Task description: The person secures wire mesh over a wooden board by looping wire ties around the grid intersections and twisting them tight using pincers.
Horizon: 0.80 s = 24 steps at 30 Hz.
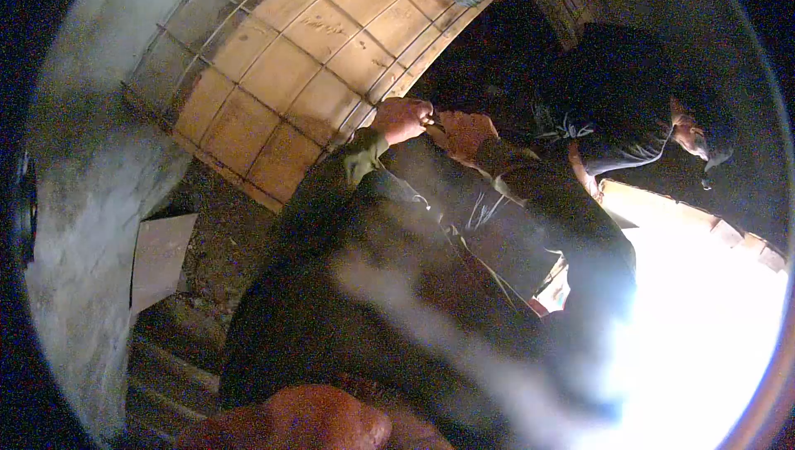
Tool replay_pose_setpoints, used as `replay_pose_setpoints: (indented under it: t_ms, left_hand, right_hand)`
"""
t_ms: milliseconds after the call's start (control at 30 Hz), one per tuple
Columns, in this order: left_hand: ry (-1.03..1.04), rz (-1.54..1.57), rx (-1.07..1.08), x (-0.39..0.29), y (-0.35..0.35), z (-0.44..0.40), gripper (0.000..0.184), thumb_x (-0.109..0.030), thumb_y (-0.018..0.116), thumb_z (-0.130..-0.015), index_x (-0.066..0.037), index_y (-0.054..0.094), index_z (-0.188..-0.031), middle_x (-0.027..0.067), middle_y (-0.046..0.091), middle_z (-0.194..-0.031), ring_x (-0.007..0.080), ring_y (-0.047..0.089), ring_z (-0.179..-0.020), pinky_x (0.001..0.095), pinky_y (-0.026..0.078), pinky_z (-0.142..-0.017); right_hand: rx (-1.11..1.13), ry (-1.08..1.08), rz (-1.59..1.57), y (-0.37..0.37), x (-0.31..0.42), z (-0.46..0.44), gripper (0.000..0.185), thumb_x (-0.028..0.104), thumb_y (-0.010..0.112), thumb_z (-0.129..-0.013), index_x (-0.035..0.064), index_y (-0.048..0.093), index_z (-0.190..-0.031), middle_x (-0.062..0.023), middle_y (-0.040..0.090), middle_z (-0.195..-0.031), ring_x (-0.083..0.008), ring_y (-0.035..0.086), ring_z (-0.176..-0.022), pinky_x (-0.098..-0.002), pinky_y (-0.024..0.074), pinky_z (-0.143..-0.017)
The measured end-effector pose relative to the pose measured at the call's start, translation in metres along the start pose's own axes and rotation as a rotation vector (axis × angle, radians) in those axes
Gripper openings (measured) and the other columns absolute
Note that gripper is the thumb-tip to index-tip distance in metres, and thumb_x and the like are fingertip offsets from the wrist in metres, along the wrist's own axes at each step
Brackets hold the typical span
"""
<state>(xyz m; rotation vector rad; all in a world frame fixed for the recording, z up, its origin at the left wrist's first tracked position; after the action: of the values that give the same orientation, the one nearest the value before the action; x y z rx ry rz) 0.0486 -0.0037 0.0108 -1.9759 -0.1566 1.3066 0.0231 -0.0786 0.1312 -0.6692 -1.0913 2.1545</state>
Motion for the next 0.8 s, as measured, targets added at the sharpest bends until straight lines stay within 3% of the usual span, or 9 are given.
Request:
replay_pose_setpoints:
  t_ms: [100, 267, 300, 367, 467, 500, 567, 667, 800]
  left_hand:
    - [0.186, -0.009, -0.221, -0.004, -0.005, 0.003, 0.018, -0.03, 0.065, -0.073, -0.015, 0.058, -0.08, 0.0074, 0.061, -0.067, 0.0291, 0.061, -0.065, 0.0426, 0.046, -0.063]
    - [0.177, -0.166, -0.544, -0.024, -0.015, 0.025, 0.025, -0.024, 0.065, -0.072, -0.011, 0.053, -0.089, 0.0058, 0.055, -0.088, 0.0226, 0.056, -0.086, 0.04, 0.044, -0.071]
    - [0.181, -0.168, -0.544, -0.023, -0.012, 0.023, 0.025, -0.024, 0.065, -0.072, -0.011, 0.053, -0.089, 0.0058, 0.055, -0.088, 0.0226, 0.056, -0.086, 0.04, 0.044, -0.071]
    - [0.126, -0.248, -0.405, -0.018, 0.003, 0.019, 0.02, -0.02, 0.062, -0.073, -0.011, 0.054, -0.088, 0.0049, 0.055, -0.086, 0.0221, 0.056, -0.085, 0.0394, 0.044, -0.072]
    - [0.164, -0.144, -0.42, -0.007, 0.009, 0.01, 0.017, -0.015, 0.063, -0.069, -0.013, 0.056, -0.085, 0.0035, 0.057, -0.077, 0.0238, 0.059, -0.075, 0.0387, 0.046, -0.063]
    - [0.153, -0.096, -0.427, -0.003, 0.016, 0.009, 0.02, -0.014, 0.065, -0.067, -0.014, 0.057, -0.086, 0.0043, 0.059, -0.076, 0.0251, 0.06, -0.074, 0.0398, 0.046, -0.063]
    - [0.1, -0.049, -0.355, -0.005, 0.005, 0.004, 0.019, -0.013, 0.064, -0.067, -0.013, 0.056, -0.084, 0.0058, 0.059, -0.074, 0.0266, 0.06, -0.073, 0.0407, 0.046, -0.062]
    - [0.031, 0.036, -0.247, -0.007, -0.009, 0.002, 0.017, -0.012, 0.063, -0.066, -0.012, 0.053, -0.079, 0.0081, 0.058, -0.07, 0.0293, 0.06, -0.07, 0.0423, 0.046, -0.059]
    - [-0.025, 0.064, -0.129, -0.003, -0.006, 0.0, 0.017, -0.016, 0.064, -0.065, -0.013, 0.052, -0.077, 0.0076, 0.059, -0.068, 0.0299, 0.06, -0.068, 0.0434, 0.045, -0.057]
  right_hand:
    - [0.006, -0.118, -0.042, 0.02, -0.006, -0.006, 0.025, 0.026, 0.045, -0.091, 0.0122, 0.056, -0.108, -0.0129, 0.061, -0.079, -0.0319, 0.063, -0.066, -0.044, 0.0518, -0.053]
    - [-0.027, -0.207, -0.288, 0.043, -0.016, -0.015, 0.023, 0.025, 0.047, -0.09, 0.0058, 0.053, -0.1, -0.0084, 0.058, -0.066, -0.0267, 0.059, -0.054, -0.0383, 0.0453, -0.042]
    - [0.319, 0.14, -0.848, 0.04, -0.025, -0.013, 0.021, 0.024, 0.048, -0.089, 0.0054, 0.054, -0.097, -0.0081, 0.057, -0.064, -0.027, 0.059, -0.054, -0.0382, 0.0451, -0.043]
    - [0.679, 0.504, -1.386, 0.052, -0.025, 0.0, 0.02, 0.023, 0.049, -0.087, 0.0051, 0.054, -0.094, -0.0078, 0.057, -0.062, -0.0273, 0.059, -0.055, -0.0381, 0.0448, -0.044]
    - [-0.063, -0.13, -0.538, 0.049, -0.028, -0.002, 0.016, 0.021, 0.055, -0.084, 0.006, 0.057, -0.09, -0.0102, 0.059, -0.081, -0.0297, 0.06, -0.069, -0.0399, 0.0477, -0.058]
    - [-0.051, -0.146, -0.552, 0.044, -0.02, 0.0, 0.016, 0.021, 0.055, -0.084, 0.006, 0.057, -0.09, -0.0102, 0.059, -0.081, -0.0297, 0.06, -0.069, -0.0399, 0.0477, -0.058]
    - [-0.238, -0.163, 0.059, 0.002, -0.007, 0.011, 0.025, 0.022, 0.058, -0.083, 0.0053, 0.055, -0.103, -0.0119, 0.055, -0.089, -0.029, 0.058, -0.081, -0.0398, 0.0482, -0.061]
    - [-0.165, 0.096, -0.044, -0.016, -0.005, 0.02, 0.036, 0.024, 0.059, -0.084, 0.0036, 0.051, -0.112, -0.0124, 0.053, -0.091, -0.0292, 0.056, -0.086, -0.0403, 0.0488, -0.065]
    - [-0.295, -0.009, 0.018, -0.015, -0.007, 0.016, 0.037, 0.026, 0.058, -0.085, 0.003, 0.05, -0.113, -0.0121, 0.054, -0.09, -0.0296, 0.057, -0.08, -0.0403, 0.0492, -0.065]
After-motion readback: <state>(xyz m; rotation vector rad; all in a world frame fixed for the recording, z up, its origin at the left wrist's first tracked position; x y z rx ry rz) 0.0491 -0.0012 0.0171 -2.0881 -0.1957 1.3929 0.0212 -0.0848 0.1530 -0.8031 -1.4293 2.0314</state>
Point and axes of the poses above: each hand's wrist, its own z-axis away from the middle knuckle, its own y-axis out of the palm, x = y × z, the point moved 5 cm from there along -z, towards the middle knuckle
